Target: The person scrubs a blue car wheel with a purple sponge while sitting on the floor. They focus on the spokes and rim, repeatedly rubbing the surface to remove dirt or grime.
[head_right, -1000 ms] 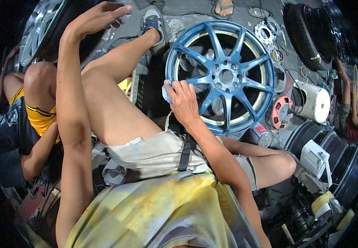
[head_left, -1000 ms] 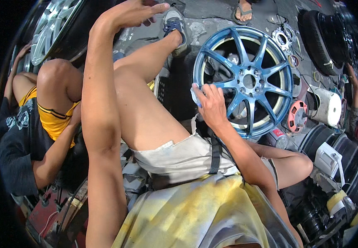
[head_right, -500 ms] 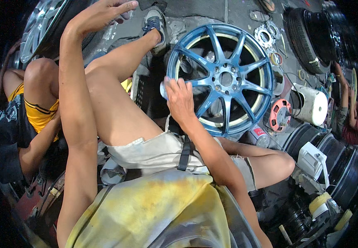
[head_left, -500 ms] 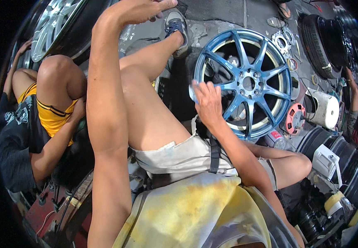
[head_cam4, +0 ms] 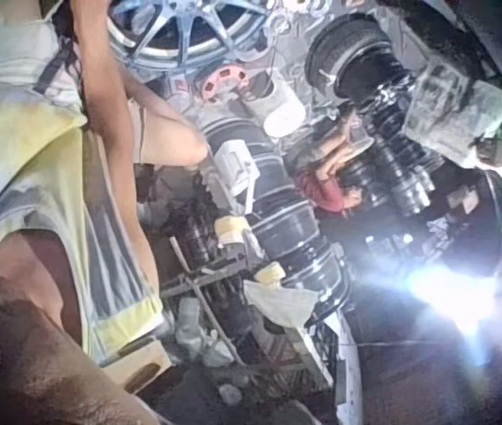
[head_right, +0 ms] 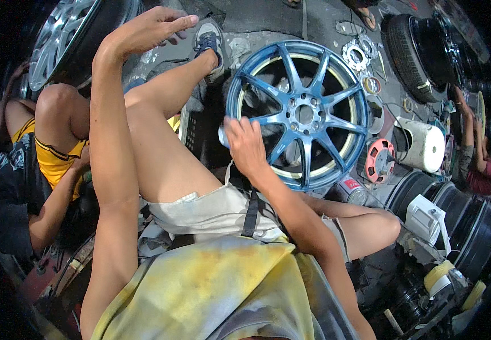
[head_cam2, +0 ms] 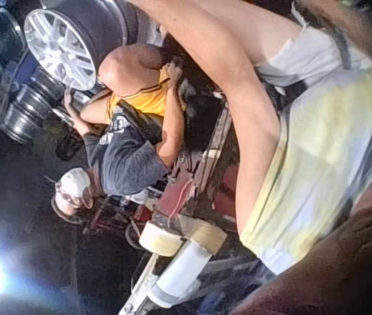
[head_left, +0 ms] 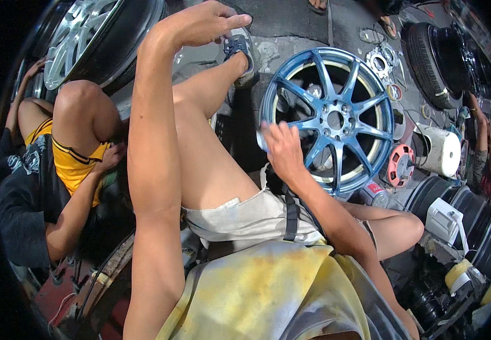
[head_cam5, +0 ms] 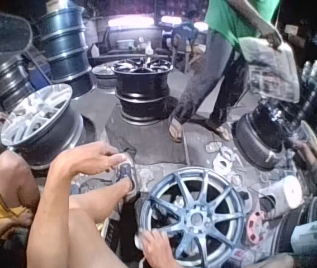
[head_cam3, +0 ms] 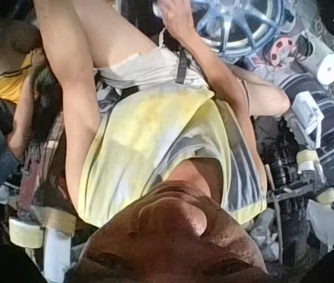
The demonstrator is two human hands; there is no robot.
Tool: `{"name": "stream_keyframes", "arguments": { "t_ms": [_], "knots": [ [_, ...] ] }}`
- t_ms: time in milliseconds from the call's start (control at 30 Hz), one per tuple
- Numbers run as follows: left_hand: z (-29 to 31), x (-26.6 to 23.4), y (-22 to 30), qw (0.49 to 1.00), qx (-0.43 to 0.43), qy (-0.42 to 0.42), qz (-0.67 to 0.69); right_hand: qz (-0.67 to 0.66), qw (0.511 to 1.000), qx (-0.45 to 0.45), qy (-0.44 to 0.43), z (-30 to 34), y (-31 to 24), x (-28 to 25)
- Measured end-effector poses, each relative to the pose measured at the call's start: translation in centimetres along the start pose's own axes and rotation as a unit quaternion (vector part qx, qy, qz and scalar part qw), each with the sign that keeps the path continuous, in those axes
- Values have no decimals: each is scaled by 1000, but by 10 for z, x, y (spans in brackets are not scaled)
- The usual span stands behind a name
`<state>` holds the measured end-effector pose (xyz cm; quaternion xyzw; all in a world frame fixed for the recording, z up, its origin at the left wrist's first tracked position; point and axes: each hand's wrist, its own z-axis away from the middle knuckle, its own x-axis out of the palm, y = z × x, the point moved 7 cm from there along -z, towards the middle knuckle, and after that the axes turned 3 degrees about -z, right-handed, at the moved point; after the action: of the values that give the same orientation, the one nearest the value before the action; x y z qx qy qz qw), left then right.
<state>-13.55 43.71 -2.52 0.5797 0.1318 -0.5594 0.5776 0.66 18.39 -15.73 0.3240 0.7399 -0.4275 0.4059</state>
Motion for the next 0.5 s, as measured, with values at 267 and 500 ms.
{"name": "stream_keyframes", "arguments": {
  "t_ms": [267, 500],
  "knots": [
    [11, -8, 30, 1000, 7, -19, 4, 22, 999, -7, -41, -13, 4, 0],
    [21, -16, 29, 1000, -15, -14, -21, 22, 997, -42, -62, -22, -5, 0]
  ]
}}
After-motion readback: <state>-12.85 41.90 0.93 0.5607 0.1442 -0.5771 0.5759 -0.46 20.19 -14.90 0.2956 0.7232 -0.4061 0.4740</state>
